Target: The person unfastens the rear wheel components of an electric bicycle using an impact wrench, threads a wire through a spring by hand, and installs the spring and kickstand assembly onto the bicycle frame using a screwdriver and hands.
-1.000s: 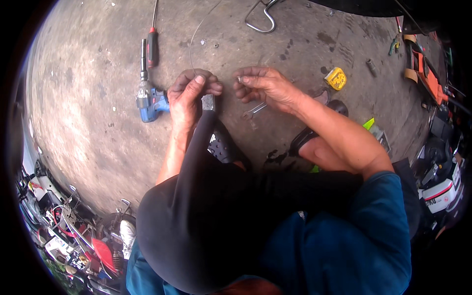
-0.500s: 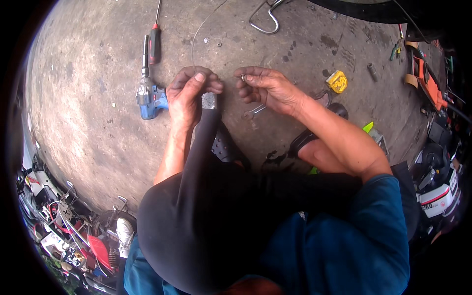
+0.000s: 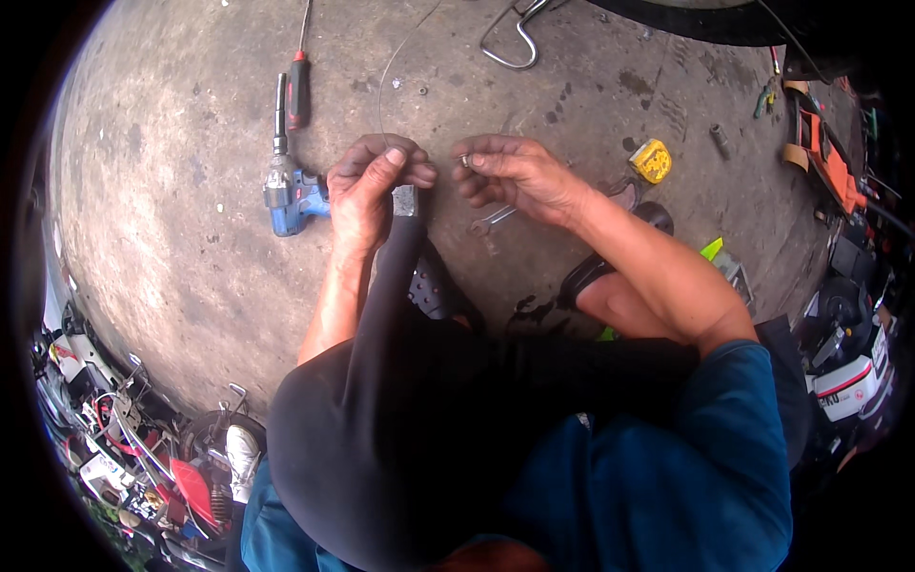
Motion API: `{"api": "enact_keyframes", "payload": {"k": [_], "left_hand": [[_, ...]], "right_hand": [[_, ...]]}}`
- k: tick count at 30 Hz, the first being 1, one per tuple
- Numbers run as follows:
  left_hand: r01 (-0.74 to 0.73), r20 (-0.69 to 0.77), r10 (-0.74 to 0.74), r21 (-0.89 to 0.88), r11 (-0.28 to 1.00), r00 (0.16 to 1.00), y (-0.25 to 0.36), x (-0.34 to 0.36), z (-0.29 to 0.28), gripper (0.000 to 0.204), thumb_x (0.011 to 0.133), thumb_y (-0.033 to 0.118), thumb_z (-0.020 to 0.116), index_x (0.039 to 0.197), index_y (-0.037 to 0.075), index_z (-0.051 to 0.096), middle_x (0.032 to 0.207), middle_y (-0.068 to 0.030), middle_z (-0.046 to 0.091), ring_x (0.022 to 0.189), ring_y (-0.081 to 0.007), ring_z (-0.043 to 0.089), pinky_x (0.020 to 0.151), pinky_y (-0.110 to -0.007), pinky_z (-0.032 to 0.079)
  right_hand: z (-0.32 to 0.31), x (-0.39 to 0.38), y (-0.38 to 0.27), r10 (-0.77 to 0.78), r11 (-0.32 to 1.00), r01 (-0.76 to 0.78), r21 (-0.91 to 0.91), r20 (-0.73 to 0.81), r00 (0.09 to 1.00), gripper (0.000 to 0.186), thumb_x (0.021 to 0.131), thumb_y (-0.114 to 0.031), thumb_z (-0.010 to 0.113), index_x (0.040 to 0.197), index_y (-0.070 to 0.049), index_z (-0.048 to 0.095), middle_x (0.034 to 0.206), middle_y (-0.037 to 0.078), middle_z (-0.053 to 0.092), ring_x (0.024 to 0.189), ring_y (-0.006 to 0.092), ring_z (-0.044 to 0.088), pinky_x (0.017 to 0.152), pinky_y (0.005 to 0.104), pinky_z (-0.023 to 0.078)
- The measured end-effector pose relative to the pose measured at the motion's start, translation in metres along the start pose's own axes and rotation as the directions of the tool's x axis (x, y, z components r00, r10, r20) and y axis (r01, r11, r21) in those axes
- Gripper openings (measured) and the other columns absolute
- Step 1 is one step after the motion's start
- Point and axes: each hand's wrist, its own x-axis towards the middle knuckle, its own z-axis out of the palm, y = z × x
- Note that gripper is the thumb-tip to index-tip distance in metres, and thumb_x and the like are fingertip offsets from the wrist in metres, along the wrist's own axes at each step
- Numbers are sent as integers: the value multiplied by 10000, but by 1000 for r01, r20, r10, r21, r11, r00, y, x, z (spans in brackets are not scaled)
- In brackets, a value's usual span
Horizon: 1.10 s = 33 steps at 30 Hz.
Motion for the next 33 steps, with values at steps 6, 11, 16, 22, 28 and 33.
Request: {"api": "enact_keyframes", "payload": {"k": [6, 11, 16, 22, 28, 33], "left_hand": [[66, 2, -66, -2, 998, 998, -1, -2, 12, 186, 869, 97, 595, 928, -79, 607, 781, -143, 634, 663, -195, 615, 626, -297, 506], [231, -87, -217, 226, 946, 972, -14, -1, 16, 217, 867, 156, 616, 979, -28, 640, 753, -52, 620, 636, -103, 546, 575, -229, 439], [389, 27, -416, 302, 870, 909, 6, -7, 19, 216, 841, 177, 634, 933, -18, 649, 722, -46, 609, 605, -98, 531, 546, -242, 427], [329, 185, -364, 193, 924, 913, 15, 11, 12, 153, 765, 136, 664, 834, 0, 653, 634, -25, 575, 542, -80, 497, 493, -221, 373], [140, 109, -217, 480, 866, 970, 41, 84, 27, 182, 739, 129, 680, 867, 4, 642, 661, -27, 569, 532, -97, 500, 478, -223, 378], [155, 90, -175, 199, 968, 980, 43, 134, 42, 171, 760, 78, 681, 886, -25, 628, 704, -56, 594, 578, -131, 543, 527, -262, 444]], "right_hand": [[14, 0, -5, -36, 967, 31, -251, -13, 999, 378, 875, -182, 627, 1194, -1, 534, 935, 66, 634, 842, 152, 620, 738, 272, 514], [21, -1, 0, -170, 816, 86, -571, -95, 981, 450, 858, -82, 612, 1276, -12, 461, 830, 50, 620, 734, 105, 571, 674, 259, 485], [32, -13, 4, -297, 544, 93, -834, -87, 951, 627, 839, -67, 635, 1387, -73, 330, 753, 20, 548, 722, 97, 528, 697, 250, 454], [35, -18, -1, -108, 700, -16, -713, -128, 986, 351, 867, -81, 609, 1201, -24, 516, 785, 39, 616, 681, 103, 575, 615, 251, 471], [35, -30, -9, -73, 534, -145, -833, -217, 974, 169, 868, -160, 602, 951, -13, 612, 740, 85, 640, 707, 132, 612, 665, 303, 481], [58, -21, -8, -59, 502, -21, -865, -58, 997, 150, 858, -131, 595, 959, -21, 602, 774, 91, 651, 722, 172, 629, 666, 317, 489]]}}
